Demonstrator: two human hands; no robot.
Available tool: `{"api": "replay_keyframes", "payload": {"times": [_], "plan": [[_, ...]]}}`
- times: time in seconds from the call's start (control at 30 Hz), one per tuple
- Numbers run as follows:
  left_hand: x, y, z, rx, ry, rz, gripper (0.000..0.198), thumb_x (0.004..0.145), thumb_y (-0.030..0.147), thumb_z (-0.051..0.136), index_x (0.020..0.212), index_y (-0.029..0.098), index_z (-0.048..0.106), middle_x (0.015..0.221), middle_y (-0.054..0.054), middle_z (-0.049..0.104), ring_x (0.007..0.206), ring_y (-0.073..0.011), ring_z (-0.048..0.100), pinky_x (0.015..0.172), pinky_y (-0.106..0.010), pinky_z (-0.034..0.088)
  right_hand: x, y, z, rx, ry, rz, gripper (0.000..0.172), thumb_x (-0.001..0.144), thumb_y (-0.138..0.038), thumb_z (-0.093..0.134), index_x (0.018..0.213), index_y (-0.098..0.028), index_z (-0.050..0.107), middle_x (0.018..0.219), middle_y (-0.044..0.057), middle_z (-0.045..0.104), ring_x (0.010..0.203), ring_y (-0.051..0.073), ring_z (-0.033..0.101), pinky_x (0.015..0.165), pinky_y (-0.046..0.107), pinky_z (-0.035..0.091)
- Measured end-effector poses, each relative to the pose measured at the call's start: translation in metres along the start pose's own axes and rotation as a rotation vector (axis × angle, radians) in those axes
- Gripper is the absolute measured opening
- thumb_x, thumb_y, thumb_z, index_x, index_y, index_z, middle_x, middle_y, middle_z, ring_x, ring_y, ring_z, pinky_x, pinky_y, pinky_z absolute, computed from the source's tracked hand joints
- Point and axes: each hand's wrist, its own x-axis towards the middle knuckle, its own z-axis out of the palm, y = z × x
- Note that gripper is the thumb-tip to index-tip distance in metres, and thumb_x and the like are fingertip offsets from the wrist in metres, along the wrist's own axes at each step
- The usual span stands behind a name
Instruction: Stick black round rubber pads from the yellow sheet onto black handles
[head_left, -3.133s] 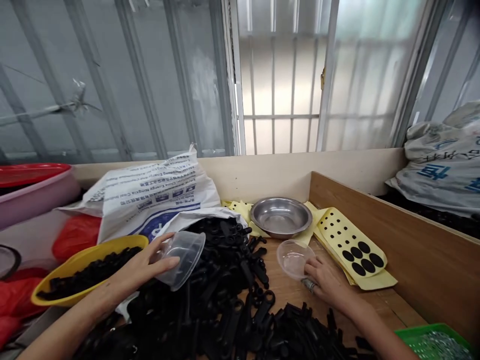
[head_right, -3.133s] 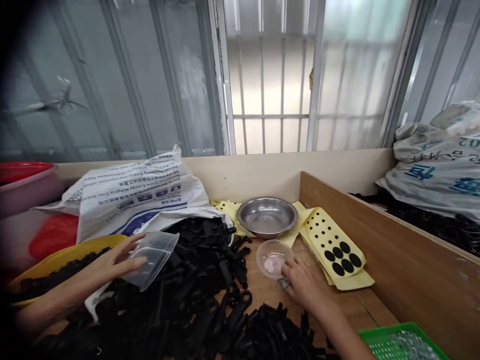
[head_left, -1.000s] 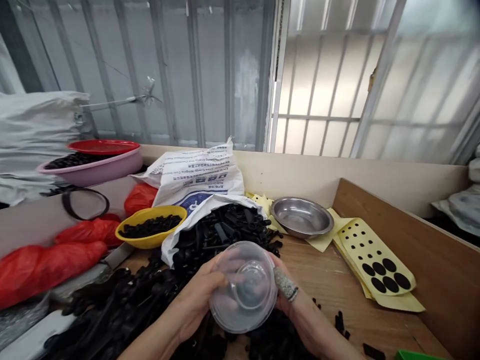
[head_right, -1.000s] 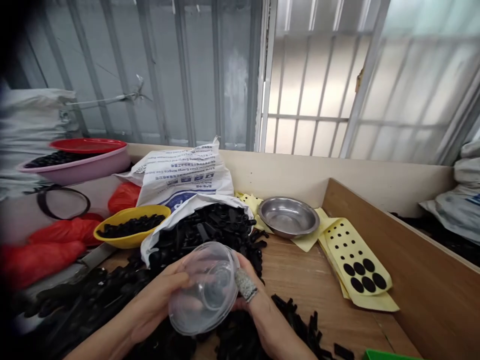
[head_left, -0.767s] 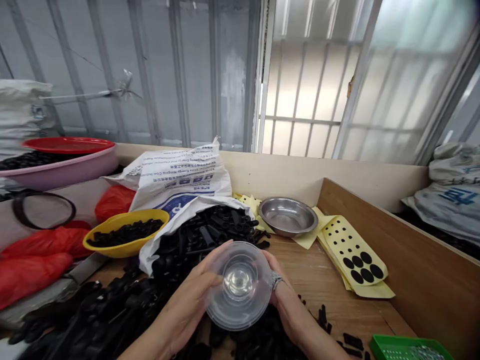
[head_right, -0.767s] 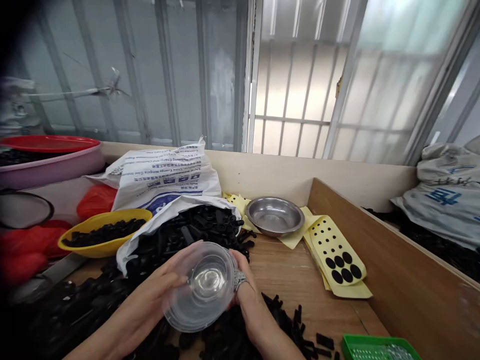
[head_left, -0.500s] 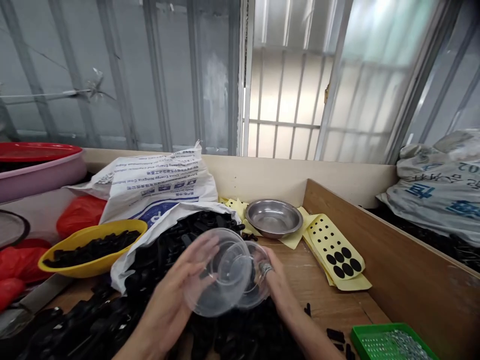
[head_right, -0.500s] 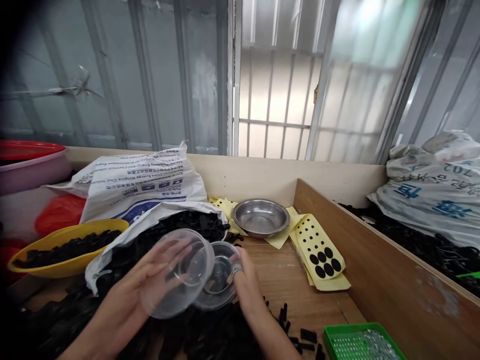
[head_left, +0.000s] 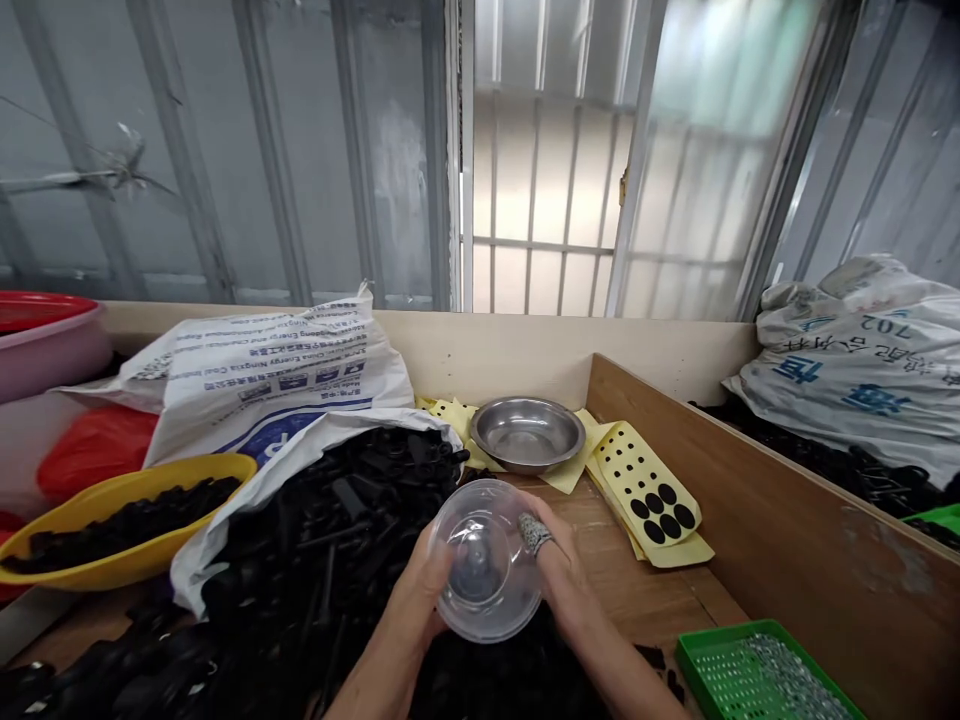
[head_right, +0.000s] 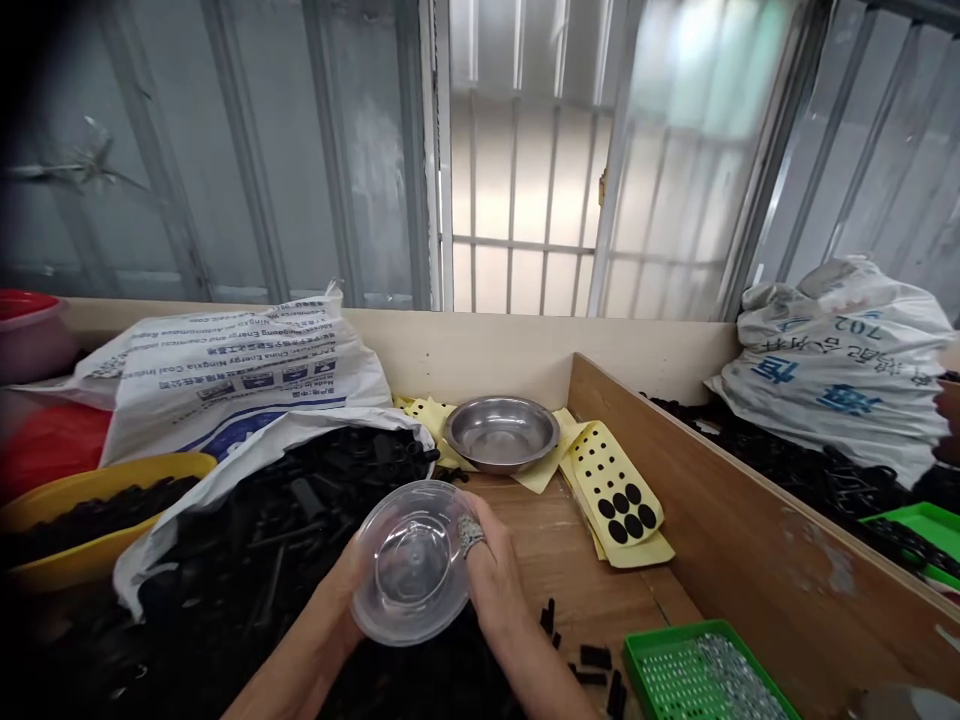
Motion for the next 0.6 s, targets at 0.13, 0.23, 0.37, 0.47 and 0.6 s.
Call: {"api": "replay_keyframes", "payload": {"times": [0.13,0.23,0.37,0.47,0.6], "plan": [[0.002,-0.006,-0.011,0.064,0.010,0.094,0.050,0.073,0.034,0.059,0.122,0.024,0.054,0.125,-0.005,0.060,0.121,-0.0315,0.048,0.084,-0.036,0.050,-0.007,0.004,-0.001,0.000,-0.015,0.098,0.042,0.084,-0.037,0.053,0.124,-0.023,0.055,0.125,0.005,0.060,0.118,0.025,0.051,0.102,0.041,0.035],[0.004,-0.009,-0.023,0.134,-0.005,0.144,0.050,0.067,0.022,0.058,0.118,0.023,0.057,0.120,-0.005,0.063,0.118,-0.0311,0.050,0.092,-0.038,0.047,-0.010,0.000,0.003,0.054,-0.052,0.208,0.043,0.080,-0.042,0.058,0.118,-0.024,0.059,0.117,0.005,0.065,0.115,0.027,0.053,0.099,0.041,0.038],[-0.003,-0.001,-0.027,0.279,-0.009,0.210,0.039,0.075,0.027,0.057,0.114,0.025,0.062,0.118,-0.002,0.065,0.116,-0.0291,0.052,0.102,-0.039,0.038,-0.005,0.005,0.012,0.090,-0.101,0.183,0.043,0.071,-0.047,0.064,0.106,-0.022,0.065,0.106,0.006,0.068,0.106,0.029,0.058,0.094,0.042,0.042],[-0.007,0.012,-0.035,0.242,0.009,0.158,0.034,0.071,0.019,0.059,0.104,0.021,0.068,0.109,-0.004,0.069,0.107,-0.0283,0.058,0.096,-0.038,0.043,-0.002,0.010,0.016,0.095,-0.042,0.244,0.050,0.061,-0.051,0.071,0.104,-0.025,0.066,0.102,0.007,0.068,0.100,0.032,0.060,0.089,0.045,0.046],[-0.009,0.032,-0.080,0.107,0.256,0.088,0.044,0.064,0.011,0.062,0.107,0.017,0.063,0.099,-0.007,0.071,0.088,-0.0283,0.066,0.068,-0.035,0.054,-0.017,-0.001,-0.012,0.153,0.064,0.122,0.040,0.078,-0.055,0.057,0.107,-0.027,0.062,0.112,0.011,0.063,0.102,0.029,0.060,0.085,0.041,0.049]]}}
